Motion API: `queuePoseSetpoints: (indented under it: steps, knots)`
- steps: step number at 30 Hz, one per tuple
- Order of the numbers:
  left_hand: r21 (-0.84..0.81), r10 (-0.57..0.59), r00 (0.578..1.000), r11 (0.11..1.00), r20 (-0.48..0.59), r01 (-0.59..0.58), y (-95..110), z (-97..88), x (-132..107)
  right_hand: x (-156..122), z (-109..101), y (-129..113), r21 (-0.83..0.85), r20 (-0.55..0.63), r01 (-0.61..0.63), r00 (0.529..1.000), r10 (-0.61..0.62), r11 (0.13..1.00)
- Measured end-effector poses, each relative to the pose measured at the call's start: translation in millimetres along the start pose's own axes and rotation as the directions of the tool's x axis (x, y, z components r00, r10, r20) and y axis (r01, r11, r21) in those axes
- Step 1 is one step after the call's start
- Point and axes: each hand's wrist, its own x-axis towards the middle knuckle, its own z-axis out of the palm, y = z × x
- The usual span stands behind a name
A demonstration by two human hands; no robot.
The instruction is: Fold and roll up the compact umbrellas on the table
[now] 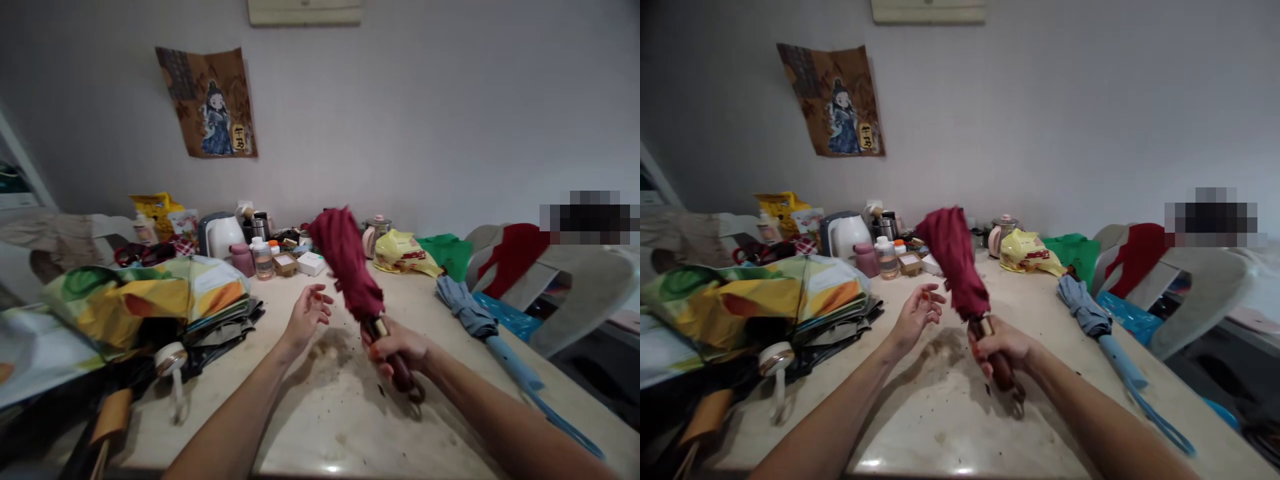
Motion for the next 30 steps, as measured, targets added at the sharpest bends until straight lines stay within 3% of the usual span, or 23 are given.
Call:
queuePoseSetpoints:
  steps: [2, 5, 10, 12, 14, 15, 17, 19, 20, 22, 24, 25, 27, 28, 30]
  knots:
    - [0.055, 0.013, 1.0, 0.998, -0.002, -0.013, -0.4, -3.5, 0.4, 5.0, 11.7, 7.7, 0.068, 0.116, -0.05, 0.992, 0.042, 0.996]
    - [0.148, -0.014, 0.998, 0.989, 0.069, 0.004, -0.1, -3.6, -2.2, 7.4, 17.7, 15.7, 0.083, 0.087, -0.011, 0.996, 0.004, 0.996]
    - [0.263, -0.041, 0.978, 0.965, 0.203, -0.014, 3.7, 8.4, -10.3, -2.8, 12.4, 16.9, 0.135, 0.156, 0.028, 0.987, -0.049, 0.99]
    - [0.261, -0.027, 0.975, 0.965, 0.219, -0.032, 6.8, 12.0, -14.1, -6.2, 9.5, 15.2, 0.016, 0.102, 0.039, 0.994, -0.04, 0.999]
    - [0.215, 0.009, 0.976, 0.975, 0.216, -0.056, 13.9, 12.9, -19.0, -6.2, 3.1, 11.2, -0.262, -0.061, 0.04, 0.997, -0.058, 0.964]
    - [0.166, 0.033, 0.976, 0.984, 0.217, -0.07, 19.6, 12.0, -21.8, -5.3, -2.3, 8.3, -0.438, -0.185, 0.019, 0.976, -0.111, 0.899]
    - [0.001, 0.087, 0.967, 0.996, 0.239, -0.09, 34.9, 7.8, -27.2, -3.2, -17.0, 2.2, -0.719, -0.424, -0.13, 0.86, -0.283, 0.682]
    - [-0.201, 0.154, 0.949, 0.974, 0.275, -0.1, 51.7, 1.6, -30.0, -2.8, -33.3, -2.3, -0.817, -0.548, -0.335, 0.706, -0.449, 0.47]
    - [-0.29, 0.189, 0.942, 0.951, 0.278, -0.106, 58.6, -1.6, -29.7, -3.4, -40.1, -3.5, -0.822, -0.566, -0.413, 0.661, -0.492, 0.392]
    - [-0.413, 0.225, 0.953, 0.902, 0.203, -0.125, 65.1, -6.2, -25.5, -5.3, -47.9, -3.7, -0.822, -0.567, -0.486, 0.642, -0.517, 0.298]
    - [-0.441, 0.161, 0.987, 0.885, -0.01, -0.149, 59.6, -7.1, -18.3, -6.6, -47.1, -1.9, -0.816, -0.573, -0.508, 0.648, -0.501, 0.276]
    - [-0.408, 0.095, 0.986, 0.901, -0.139, -0.144, 52.7, -6.3, -14.8, -6.8, -44.0, -0.6, -0.807, -0.586, -0.516, 0.646, -0.488, 0.286]
    - [-0.274, -0.034, 0.94, 0.96, -0.34, -0.065, 34.4, -2.8, -9.6, -6.1, -35.2, 1.9, -0.797, -0.601, -0.525, 0.638, -0.481, 0.299]
    - [-0.194, -0.073, 0.926, 0.981, -0.371, 0.0, 24.8, -0.9, -8.3, -5.6, -30.5, 3.0, -0.798, -0.599, -0.523, 0.636, -0.487, 0.3]
    - [-0.035, -0.1, 0.945, 0.995, -0.312, 0.094, 9.5, 2.1, -8.1, -4.3, -23.3, 4.7, -0.818, -0.572, -0.493, 0.64, -0.513, 0.297]
